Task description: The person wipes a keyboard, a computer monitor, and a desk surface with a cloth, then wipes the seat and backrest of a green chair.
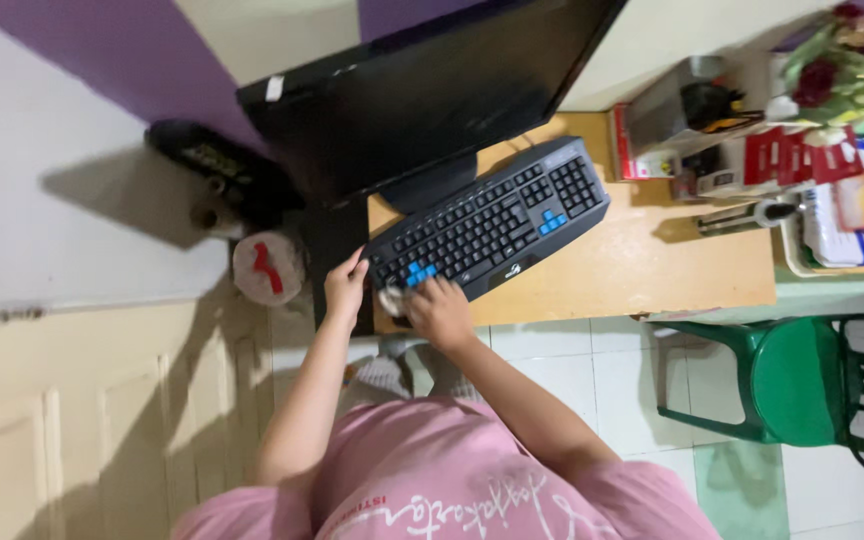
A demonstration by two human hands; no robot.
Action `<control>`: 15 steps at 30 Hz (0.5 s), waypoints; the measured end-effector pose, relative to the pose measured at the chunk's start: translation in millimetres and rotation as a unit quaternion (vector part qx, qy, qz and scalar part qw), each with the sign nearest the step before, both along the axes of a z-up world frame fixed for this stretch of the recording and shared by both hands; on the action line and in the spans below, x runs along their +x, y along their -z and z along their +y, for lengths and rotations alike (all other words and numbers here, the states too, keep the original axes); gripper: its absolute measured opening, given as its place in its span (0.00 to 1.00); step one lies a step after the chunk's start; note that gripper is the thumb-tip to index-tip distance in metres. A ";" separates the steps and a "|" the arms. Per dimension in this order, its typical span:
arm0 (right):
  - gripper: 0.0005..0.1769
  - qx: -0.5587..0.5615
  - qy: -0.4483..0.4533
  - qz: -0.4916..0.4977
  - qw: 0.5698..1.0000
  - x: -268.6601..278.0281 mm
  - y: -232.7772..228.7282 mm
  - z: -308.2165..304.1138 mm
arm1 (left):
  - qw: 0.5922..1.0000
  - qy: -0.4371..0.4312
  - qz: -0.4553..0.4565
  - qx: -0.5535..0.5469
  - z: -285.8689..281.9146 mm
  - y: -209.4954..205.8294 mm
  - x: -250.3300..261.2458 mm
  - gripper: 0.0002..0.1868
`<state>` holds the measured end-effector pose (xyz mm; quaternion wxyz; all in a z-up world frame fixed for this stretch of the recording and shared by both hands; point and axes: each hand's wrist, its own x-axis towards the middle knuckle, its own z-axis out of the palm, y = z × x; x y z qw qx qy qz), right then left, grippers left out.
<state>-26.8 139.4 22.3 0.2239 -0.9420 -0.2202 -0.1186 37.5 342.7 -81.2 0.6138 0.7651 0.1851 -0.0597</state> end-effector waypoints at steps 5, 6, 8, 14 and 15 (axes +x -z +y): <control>0.05 0.010 0.042 0.007 0.999 -8.5 26.9 -95.6 | 0.998 -0.001 -0.004 0.065 -3.4 -15.1 -5.0 0.19; 0.03 0.254 0.229 0.173 0.924 -7.9 25.8 -112.6 | 0.997 0.008 -0.015 0.075 -3.2 -14.3 -2.9 0.19; 0.06 0.345 0.399 0.222 0.820 -2.6 21.6 -129.1 | 0.995 0.025 -0.032 0.094 1.8 -8.7 -2.8 0.18; 0.08 0.027 0.333 -0.016 0.943 -11.0 25.9 -85.4 | 0.968 0.046 -0.124 0.215 -3.5 -13.0 -5.8 0.19; 0.09 0.027 0.279 -0.021 0.960 -15.4 27.7 -78.7 | 0.948 0.050 -0.136 0.283 -7.9 -23.6 -7.3 0.23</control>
